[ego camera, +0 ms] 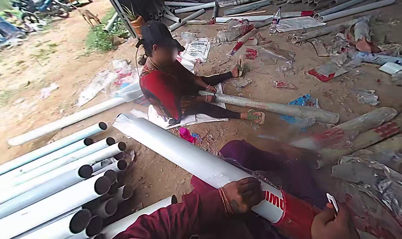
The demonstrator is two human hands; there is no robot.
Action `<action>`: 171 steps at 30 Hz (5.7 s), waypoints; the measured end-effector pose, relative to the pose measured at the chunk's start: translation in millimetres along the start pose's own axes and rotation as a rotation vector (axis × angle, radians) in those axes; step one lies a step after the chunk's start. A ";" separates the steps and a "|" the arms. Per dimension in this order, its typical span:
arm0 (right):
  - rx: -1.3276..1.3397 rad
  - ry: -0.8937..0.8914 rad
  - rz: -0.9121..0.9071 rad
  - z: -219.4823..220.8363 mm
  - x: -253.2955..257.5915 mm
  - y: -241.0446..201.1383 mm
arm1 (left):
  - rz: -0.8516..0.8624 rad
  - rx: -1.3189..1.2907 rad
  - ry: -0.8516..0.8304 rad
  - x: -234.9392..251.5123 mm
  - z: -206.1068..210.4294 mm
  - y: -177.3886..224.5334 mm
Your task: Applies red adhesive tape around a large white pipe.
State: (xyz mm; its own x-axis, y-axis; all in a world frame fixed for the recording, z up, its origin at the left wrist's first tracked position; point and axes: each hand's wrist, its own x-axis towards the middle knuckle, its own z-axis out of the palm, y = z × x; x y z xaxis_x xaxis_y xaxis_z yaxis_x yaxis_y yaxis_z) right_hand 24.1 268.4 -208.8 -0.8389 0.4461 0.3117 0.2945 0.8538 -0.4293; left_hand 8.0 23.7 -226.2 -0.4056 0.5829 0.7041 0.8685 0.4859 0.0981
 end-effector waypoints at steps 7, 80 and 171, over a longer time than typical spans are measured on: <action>-0.004 -0.040 0.073 -2.0 1.1 3.1 | 0.082 -0.191 0.056 -4.7 -2.8 5.9; -0.025 -0.219 0.169 0.3 13.5 8.9 | -0.137 -0.483 -0.224 0.2 11.8 24.9; -0.143 -0.403 0.272 16.9 54.6 13.0 | -1.263 -0.385 -0.447 -11.8 -131.2 -164.7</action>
State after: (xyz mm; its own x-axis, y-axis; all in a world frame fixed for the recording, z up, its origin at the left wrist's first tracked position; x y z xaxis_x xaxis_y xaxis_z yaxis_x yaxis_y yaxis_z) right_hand -25.6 299.3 -211.7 -0.8250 0.5422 -0.1595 0.5628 0.7621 -0.3201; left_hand -92.8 -148.6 -158.4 -0.9569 0.0812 -0.2789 -0.1556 0.6676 0.7281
